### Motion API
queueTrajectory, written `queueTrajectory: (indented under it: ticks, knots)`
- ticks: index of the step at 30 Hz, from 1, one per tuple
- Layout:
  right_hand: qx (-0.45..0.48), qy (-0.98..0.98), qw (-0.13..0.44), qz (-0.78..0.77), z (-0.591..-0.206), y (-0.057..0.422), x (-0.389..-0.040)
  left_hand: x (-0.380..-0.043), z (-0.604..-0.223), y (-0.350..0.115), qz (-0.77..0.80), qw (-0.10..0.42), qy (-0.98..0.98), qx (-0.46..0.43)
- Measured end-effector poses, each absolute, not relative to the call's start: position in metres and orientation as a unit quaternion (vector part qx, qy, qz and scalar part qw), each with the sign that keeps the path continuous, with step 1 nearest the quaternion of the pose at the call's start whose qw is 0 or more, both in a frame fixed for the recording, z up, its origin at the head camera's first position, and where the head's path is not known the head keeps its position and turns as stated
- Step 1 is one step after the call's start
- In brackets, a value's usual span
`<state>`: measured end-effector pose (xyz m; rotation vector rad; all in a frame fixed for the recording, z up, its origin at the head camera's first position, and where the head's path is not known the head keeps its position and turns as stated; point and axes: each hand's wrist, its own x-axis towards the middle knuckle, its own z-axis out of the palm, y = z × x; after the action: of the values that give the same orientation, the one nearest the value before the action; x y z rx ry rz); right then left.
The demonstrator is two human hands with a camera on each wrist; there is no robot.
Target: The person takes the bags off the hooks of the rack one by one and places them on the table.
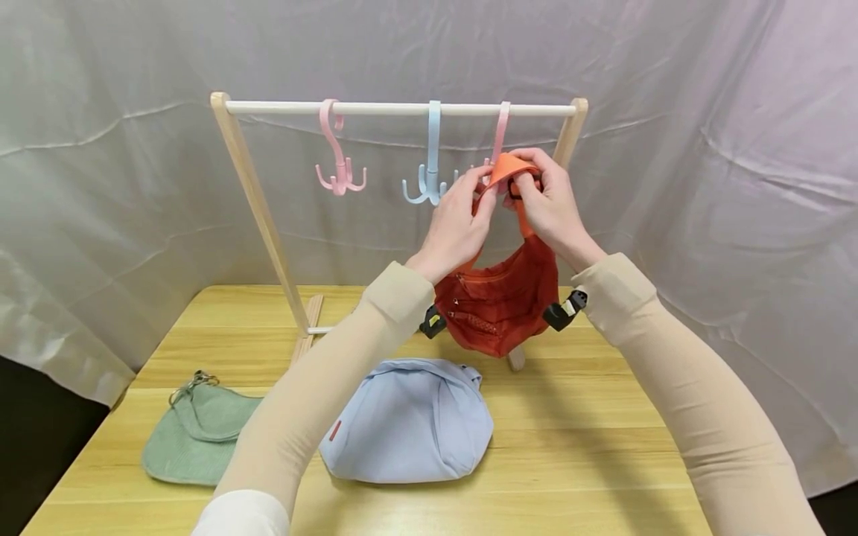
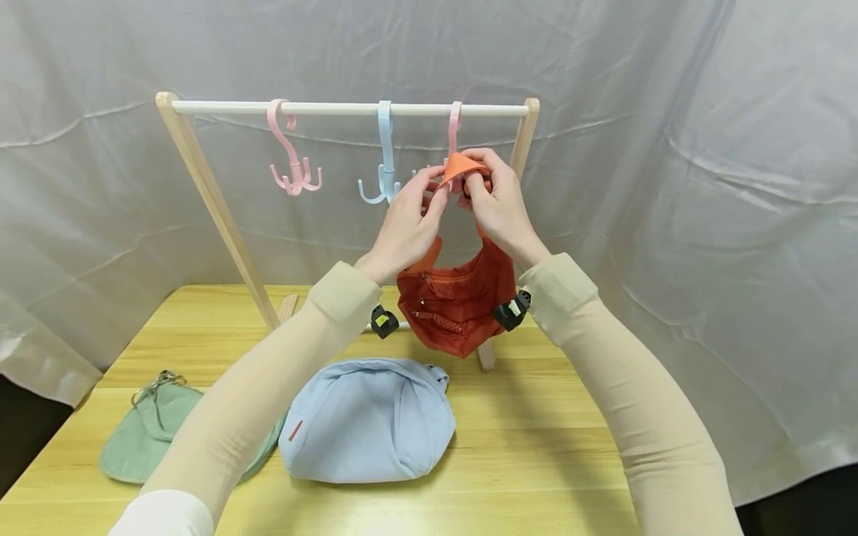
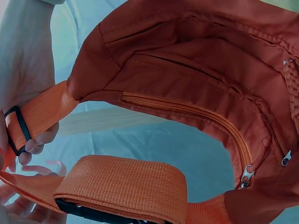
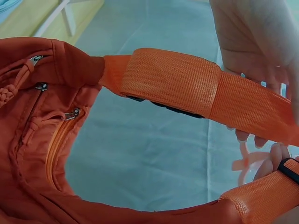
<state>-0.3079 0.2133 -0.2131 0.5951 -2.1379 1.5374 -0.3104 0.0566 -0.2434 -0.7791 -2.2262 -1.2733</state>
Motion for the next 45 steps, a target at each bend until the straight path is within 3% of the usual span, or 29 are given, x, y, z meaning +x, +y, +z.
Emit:
queueTrajectory:
  ticks: [25, 45]
  knots:
    - [0.228, -0.769, 0.244, 0.544, -0.202, 0.211, -0.287, -0.300, -0.235, 0.050, -0.482, 0.225, -0.779, -0.332]
    - [0.221, -0.752, 0.239, 0.573, -0.211, 0.222, -0.265, -0.291, -0.284, 0.035, -0.430, 0.120, -0.815, -0.370]
